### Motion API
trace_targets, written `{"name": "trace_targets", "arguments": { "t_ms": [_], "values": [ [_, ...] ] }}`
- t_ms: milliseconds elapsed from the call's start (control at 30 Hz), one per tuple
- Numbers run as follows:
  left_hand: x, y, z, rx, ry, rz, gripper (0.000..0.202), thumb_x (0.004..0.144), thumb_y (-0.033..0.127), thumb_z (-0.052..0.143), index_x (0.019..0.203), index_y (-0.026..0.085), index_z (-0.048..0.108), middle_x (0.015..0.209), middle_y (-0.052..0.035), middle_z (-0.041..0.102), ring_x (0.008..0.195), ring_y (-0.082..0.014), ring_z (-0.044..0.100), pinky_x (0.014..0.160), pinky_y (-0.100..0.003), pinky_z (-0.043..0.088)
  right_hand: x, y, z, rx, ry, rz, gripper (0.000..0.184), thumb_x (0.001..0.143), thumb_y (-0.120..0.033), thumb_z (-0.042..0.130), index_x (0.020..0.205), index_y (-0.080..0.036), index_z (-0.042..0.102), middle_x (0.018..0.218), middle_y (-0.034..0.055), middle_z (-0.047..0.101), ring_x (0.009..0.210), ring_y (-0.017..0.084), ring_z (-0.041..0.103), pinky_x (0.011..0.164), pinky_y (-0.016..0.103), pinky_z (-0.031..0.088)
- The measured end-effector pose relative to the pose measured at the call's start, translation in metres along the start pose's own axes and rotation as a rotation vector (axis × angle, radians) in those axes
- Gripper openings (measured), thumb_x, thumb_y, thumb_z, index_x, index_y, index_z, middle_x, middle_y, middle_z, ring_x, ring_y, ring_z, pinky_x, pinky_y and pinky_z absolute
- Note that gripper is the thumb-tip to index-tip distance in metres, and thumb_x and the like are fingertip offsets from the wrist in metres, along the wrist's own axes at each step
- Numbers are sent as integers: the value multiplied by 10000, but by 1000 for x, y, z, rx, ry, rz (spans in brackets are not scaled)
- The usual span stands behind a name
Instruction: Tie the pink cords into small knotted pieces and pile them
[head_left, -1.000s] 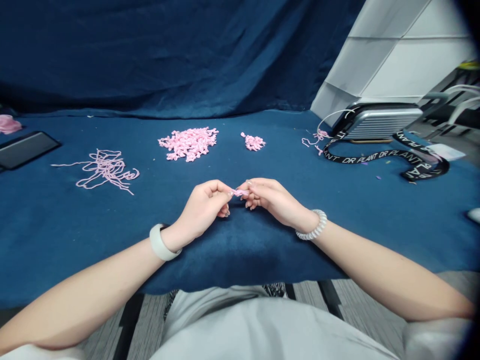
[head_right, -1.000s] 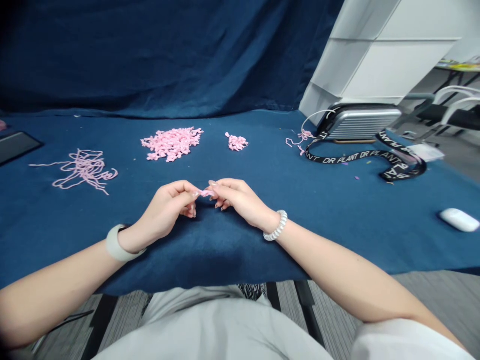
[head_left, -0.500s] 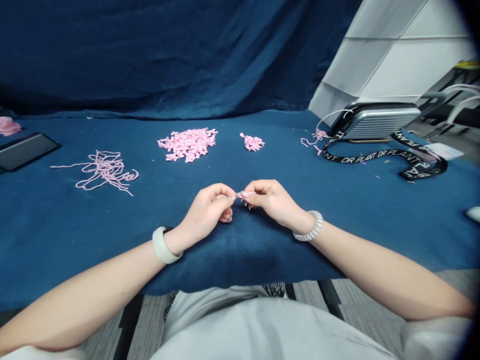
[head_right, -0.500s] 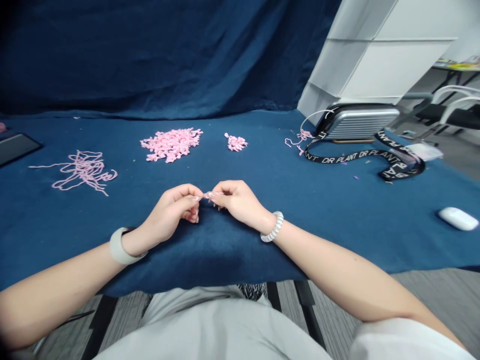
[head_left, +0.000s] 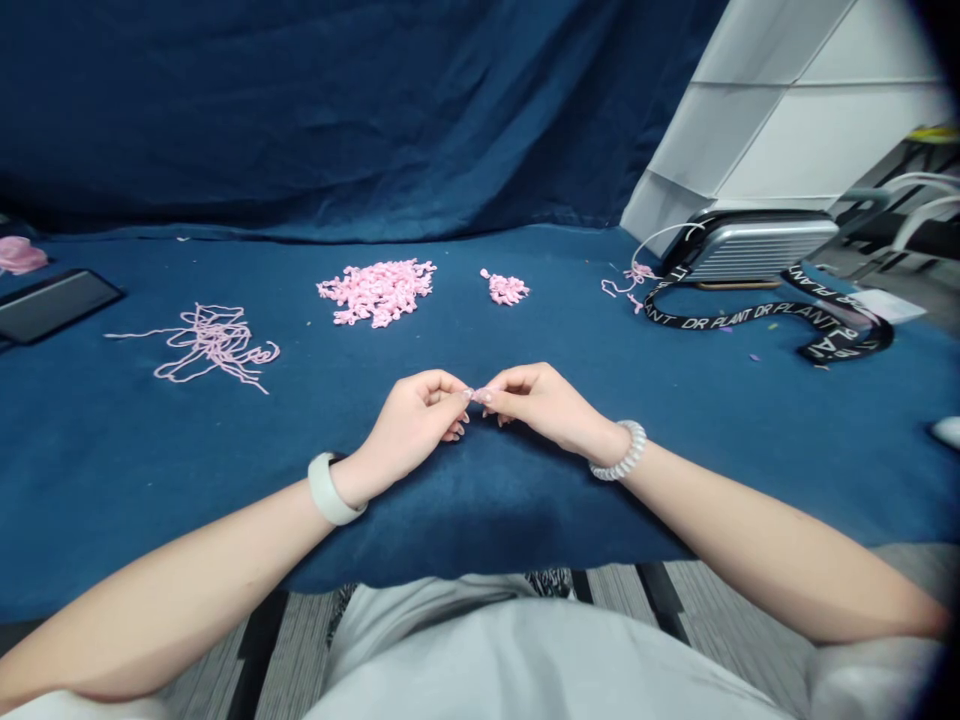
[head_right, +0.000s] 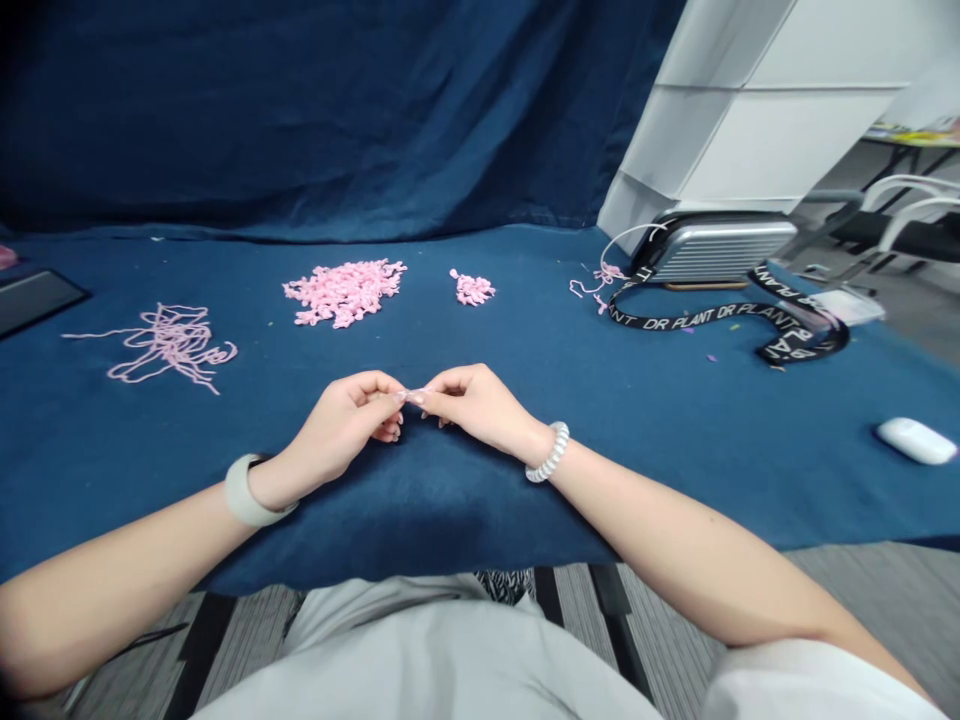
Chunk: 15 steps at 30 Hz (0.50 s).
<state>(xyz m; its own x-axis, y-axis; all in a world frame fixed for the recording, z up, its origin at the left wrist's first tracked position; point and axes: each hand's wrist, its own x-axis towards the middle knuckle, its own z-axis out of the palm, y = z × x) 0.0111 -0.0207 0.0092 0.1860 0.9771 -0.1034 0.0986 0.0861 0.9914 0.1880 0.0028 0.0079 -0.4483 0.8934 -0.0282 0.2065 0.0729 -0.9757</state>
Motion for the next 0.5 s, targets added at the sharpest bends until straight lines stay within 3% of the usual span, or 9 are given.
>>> {"name": "trace_targets", "arguments": {
  "t_ms": [167,367,500],
  "values": [
    [1,-2,-1,-13,31,20,162,759,309,611,752,154,567,574,19,589,491,-77,547,495,-179,457,2,-1,-7,24,21,-9,374,792,-496,570,690,-145,648,660,18,620,552,84,506,560,233,417],
    [1,-1,-1,5,34,25,193,755,336,625,755,148,577,588,10,593,507,-80,554,509,-178,460,2,0,-9,-5,28,-28,278,769,-421,623,757,-145,652,658,7,597,574,89,505,572,237,410],
    [3,-2,-1,-60,75,-2,255,824,403,512,859,163,590,598,14,585,516,-95,573,517,-198,470,5,3,-9,2,63,-26,279,750,-421,640,732,-143,648,629,-1,578,572,87,493,576,238,402]
  ]
}}
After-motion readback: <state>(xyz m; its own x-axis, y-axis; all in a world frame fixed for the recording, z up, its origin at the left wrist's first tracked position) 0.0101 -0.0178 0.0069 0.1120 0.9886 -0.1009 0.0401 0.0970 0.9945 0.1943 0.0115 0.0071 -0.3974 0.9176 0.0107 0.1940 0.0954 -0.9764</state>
